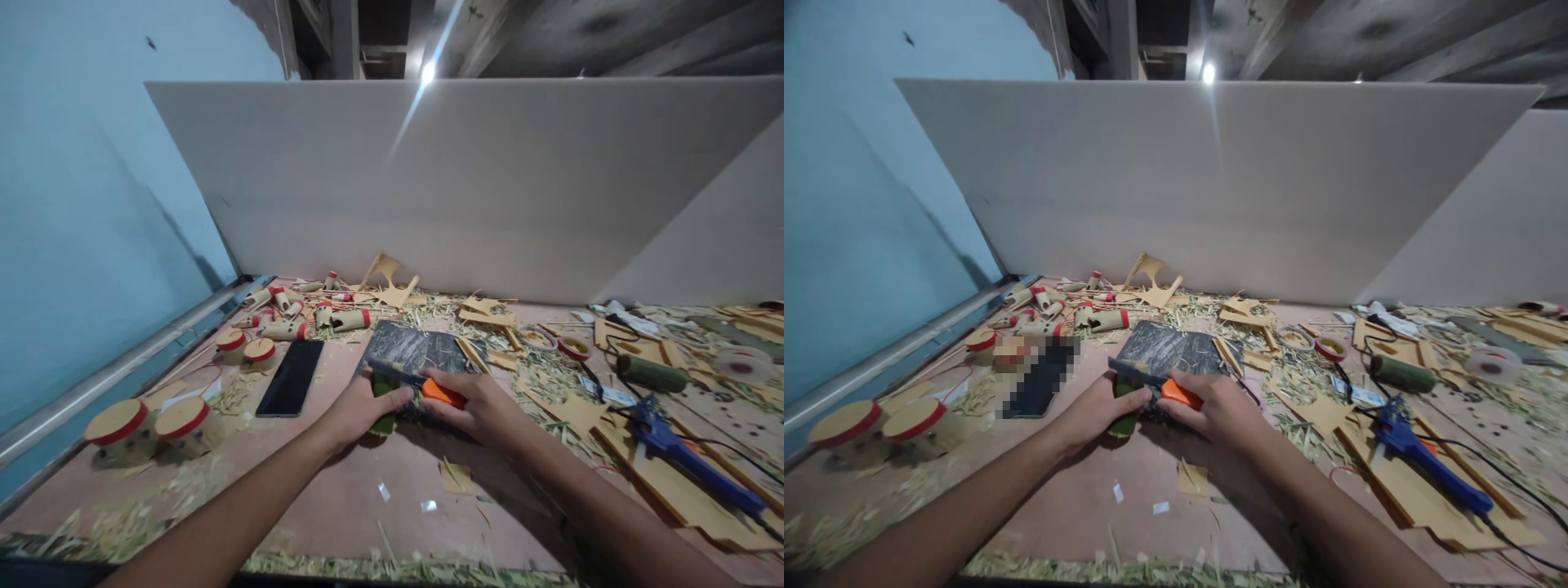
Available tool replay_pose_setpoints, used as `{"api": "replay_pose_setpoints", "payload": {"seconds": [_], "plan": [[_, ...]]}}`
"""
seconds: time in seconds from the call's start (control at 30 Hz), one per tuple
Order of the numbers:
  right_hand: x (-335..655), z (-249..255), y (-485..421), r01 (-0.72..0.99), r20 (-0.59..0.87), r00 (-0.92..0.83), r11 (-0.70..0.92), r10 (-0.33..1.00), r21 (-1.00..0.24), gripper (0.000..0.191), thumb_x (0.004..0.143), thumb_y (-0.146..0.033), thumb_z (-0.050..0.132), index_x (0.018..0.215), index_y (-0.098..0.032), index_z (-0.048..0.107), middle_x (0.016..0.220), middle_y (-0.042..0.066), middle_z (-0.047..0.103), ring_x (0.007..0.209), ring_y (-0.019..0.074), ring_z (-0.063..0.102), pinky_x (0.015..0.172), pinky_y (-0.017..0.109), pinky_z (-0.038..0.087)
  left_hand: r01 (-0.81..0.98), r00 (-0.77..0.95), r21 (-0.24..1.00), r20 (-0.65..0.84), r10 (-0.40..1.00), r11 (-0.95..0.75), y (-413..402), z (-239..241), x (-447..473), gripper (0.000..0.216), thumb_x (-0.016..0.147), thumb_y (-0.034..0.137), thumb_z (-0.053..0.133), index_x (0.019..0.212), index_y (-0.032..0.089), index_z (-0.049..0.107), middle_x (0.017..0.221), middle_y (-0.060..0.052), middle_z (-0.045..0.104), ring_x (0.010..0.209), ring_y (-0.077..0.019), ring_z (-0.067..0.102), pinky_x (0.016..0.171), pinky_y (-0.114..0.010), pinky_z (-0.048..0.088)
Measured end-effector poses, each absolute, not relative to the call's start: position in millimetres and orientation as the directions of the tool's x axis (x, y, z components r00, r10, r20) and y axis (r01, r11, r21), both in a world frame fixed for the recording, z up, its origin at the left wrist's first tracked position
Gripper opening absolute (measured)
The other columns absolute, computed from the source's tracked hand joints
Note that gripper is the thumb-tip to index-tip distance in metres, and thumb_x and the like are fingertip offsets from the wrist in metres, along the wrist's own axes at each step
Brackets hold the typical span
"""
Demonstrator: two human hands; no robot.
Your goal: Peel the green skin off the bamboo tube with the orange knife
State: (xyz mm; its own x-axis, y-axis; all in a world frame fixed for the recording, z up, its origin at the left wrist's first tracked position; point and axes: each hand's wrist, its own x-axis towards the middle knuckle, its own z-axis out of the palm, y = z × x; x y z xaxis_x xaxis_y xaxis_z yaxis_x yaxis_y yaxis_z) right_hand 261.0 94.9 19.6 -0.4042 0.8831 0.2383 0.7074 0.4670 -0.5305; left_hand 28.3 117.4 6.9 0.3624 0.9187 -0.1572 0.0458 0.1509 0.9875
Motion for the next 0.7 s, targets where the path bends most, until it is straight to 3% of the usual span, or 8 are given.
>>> {"api": "replay_pose_setpoints", "payload": {"seconds": [0.1, 0.23, 0.37, 0.47, 0.57, 0.7], "plan": [[256, 19, 92, 0.715, 0.184, -0.444, 0.47, 0.877, -0.517, 0.054, 0.099, -0.054, 0.06, 0.14, -0.02, 0.069, 0.113, 0.012, 0.081, 0.091, 0.0259, 0.076, 0.074, 0.03, 0.053, 0.054, 0.376, 0.984, -0.18, 0.909, 0.173, 115, 5, 29, 0.064, 0.063, 0.052, 0.095, 0.108, 0.019, 0.064, 0.089, -0.003, 0.07, 0.07, -0.0152, 0.064, 0.062, -0.025, 0.05], [252, 21, 91, 0.655, 0.133, -0.494, 0.468, 0.859, -0.594, 0.055, 0.1, -0.055, 0.059, 0.139, -0.017, 0.069, 0.114, 0.011, 0.08, 0.087, 0.0228, 0.074, 0.072, 0.027, 0.049, 0.051, 0.394, 0.98, -0.198, 0.898, 0.193, 112, 4, 28, 0.065, 0.065, 0.048, 0.095, 0.113, 0.02, 0.062, 0.094, -0.004, 0.071, 0.071, -0.0157, 0.065, 0.062, -0.024, 0.05], [252, 27, 93, 0.589, 0.138, -0.565, 0.515, 0.813, -0.623, 0.045, 0.102, -0.054, 0.057, 0.119, -0.018, 0.077, 0.089, 0.003, 0.078, 0.071, 0.0155, 0.065, 0.064, 0.023, 0.043, 0.016, 0.461, 0.98, -0.182, 0.869, 0.197, 110, 6, 29, 0.062, 0.066, 0.044, 0.094, 0.113, 0.022, 0.06, 0.1, -0.004, 0.072, 0.077, -0.0164, 0.067, 0.067, -0.026, 0.052], [252, 25, 92, 0.593, 0.137, -0.576, 0.527, 0.806, -0.608, 0.04, 0.102, -0.052, 0.057, 0.112, -0.019, 0.077, 0.082, 0.001, 0.074, 0.067, 0.014, 0.061, 0.062, 0.022, 0.041, 0.027, 0.463, 0.975, -0.207, 0.862, 0.219, 109, 5, 28, 0.061, 0.068, 0.045, 0.093, 0.113, 0.022, 0.06, 0.098, -0.004, 0.072, 0.076, -0.0168, 0.067, 0.064, -0.025, 0.05], [247, 16, 87, 0.691, 0.146, -0.514, 0.509, 0.845, -0.514, 0.041, 0.102, -0.048, 0.057, 0.128, -0.021, 0.073, 0.092, 0.005, 0.078, 0.074, 0.0182, 0.069, 0.065, 0.024, 0.044, 0.041, 0.449, 0.98, -0.193, 0.873, 0.196, 110, 3, 28, 0.058, 0.067, 0.045, 0.093, 0.109, 0.022, 0.061, 0.094, -0.002, 0.071, 0.071, -0.0148, 0.065, 0.061, -0.023, 0.047], [237, 3, 82, 0.874, 0.18, -0.368, 0.406, 0.912, -0.269, 0.052, 0.1, -0.046, 0.059, 0.147, -0.023, 0.062, 0.108, 0.013, 0.079, 0.079, 0.0266, 0.076, 0.065, 0.029, 0.048, 0.047, 0.376, 0.979, -0.2, 0.905, 0.197, 115, -1, 29, 0.058, 0.061, 0.043, 0.097, 0.101, 0.021, 0.062, 0.078, 0.004, 0.067, 0.061, -0.0125, 0.058, 0.058, -0.023, 0.043]]}}
